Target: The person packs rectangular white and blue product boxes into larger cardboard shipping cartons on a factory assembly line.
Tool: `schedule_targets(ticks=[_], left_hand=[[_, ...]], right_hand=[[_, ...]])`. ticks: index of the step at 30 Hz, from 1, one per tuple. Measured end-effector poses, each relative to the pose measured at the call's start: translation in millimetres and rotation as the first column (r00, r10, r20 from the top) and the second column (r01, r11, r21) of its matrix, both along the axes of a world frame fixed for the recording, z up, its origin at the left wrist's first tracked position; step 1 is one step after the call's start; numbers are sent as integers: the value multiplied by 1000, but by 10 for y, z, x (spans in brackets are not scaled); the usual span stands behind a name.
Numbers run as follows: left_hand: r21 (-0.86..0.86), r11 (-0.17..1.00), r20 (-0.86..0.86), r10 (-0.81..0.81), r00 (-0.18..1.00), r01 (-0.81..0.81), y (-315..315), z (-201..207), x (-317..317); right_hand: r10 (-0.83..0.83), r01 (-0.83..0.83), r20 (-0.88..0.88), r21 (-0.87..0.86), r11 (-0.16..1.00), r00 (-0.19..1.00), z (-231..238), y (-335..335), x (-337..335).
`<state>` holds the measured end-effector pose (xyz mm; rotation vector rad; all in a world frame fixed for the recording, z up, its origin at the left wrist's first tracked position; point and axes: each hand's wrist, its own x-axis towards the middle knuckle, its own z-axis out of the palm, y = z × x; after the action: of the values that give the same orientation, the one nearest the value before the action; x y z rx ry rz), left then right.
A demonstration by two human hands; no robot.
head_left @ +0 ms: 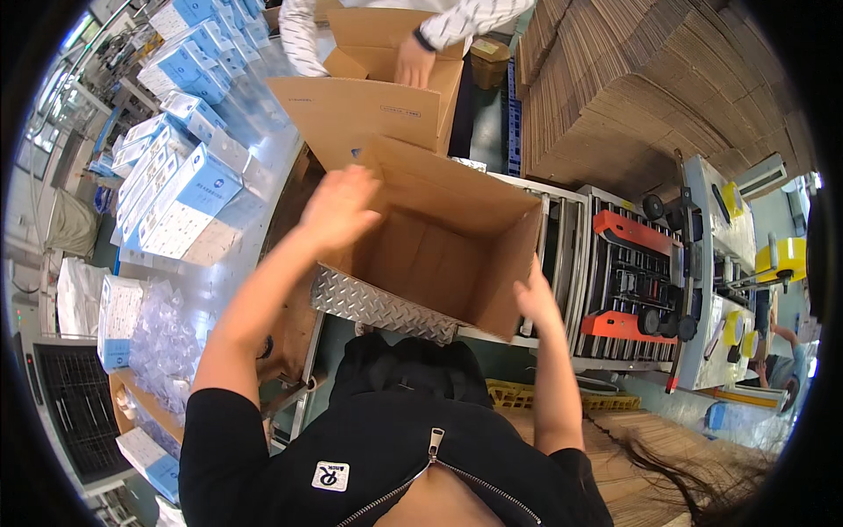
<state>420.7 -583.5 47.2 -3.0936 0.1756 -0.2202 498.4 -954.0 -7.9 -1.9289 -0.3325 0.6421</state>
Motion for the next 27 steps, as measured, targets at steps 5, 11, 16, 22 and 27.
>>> schedule_targets(ticks=[5,11,16,22,27], left_hand=[[13,787,-860,324,395,-617,389,-908,-573],[-402,627,-797,119,592,-667,365,-1742,-1367],[-480,795,3,424,905,-371,2353,-302,-1703],[-308,905,-123,268,955,-294,3420,123,-1309],[-425,581,-30,-776,631,694,2366,257,-1822]], right_hand=[[104,-107,48,51,993,993,-219,-4,412],[44,-72,-391,-59,996,920,248,529,107],[372,-372,-23,-65,926,928,-342,1633,-517],[399,-579,-423,-533,617,814,749,1454,135],[694,-286,619,-634,718,368,1535,3614,-430]])
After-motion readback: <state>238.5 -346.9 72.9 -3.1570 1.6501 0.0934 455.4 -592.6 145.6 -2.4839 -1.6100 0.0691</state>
